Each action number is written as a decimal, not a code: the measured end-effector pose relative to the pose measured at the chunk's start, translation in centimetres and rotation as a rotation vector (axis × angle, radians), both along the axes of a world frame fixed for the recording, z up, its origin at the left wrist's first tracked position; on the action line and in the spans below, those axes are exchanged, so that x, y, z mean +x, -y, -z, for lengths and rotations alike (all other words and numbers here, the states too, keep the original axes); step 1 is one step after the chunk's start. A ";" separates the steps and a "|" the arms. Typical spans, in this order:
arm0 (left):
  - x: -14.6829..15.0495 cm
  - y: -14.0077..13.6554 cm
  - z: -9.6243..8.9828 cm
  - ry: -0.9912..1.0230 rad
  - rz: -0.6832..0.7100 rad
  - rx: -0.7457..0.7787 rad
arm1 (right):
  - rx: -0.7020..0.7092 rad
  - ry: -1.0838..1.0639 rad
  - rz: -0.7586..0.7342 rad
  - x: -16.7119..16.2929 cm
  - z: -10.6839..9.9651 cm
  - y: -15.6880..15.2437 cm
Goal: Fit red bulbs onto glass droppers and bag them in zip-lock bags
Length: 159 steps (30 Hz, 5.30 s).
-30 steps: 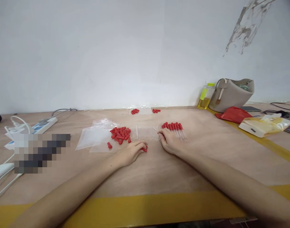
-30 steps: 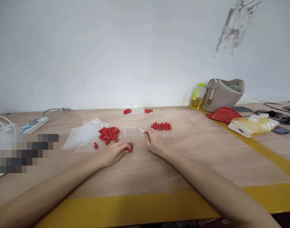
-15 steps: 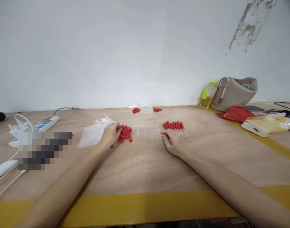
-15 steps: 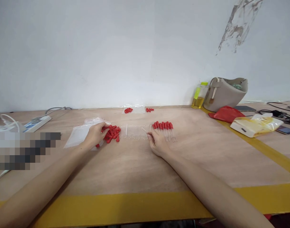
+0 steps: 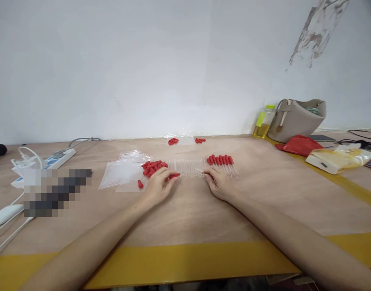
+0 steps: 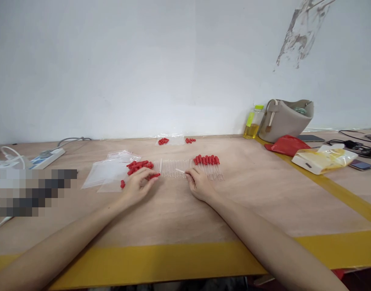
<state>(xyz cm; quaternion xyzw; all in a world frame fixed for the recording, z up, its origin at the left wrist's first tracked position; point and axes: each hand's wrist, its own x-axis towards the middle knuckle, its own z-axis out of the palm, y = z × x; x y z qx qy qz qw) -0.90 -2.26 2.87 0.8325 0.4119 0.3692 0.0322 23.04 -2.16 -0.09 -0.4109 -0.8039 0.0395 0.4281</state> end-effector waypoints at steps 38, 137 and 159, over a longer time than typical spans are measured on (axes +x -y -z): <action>1.8 0.7 2.7 -0.119 0.177 -0.225 | 0.142 0.495 -0.112 -0.3 -0.3 0.4; 1.9 0.0 2.6 0.267 0.204 -0.404 | 0.053 0.248 -0.077 -1.1 0.0 1.8; 2.0 1.1 2.1 -0.001 0.282 -0.298 | 0.151 0.371 -0.141 -0.3 -0.2 0.9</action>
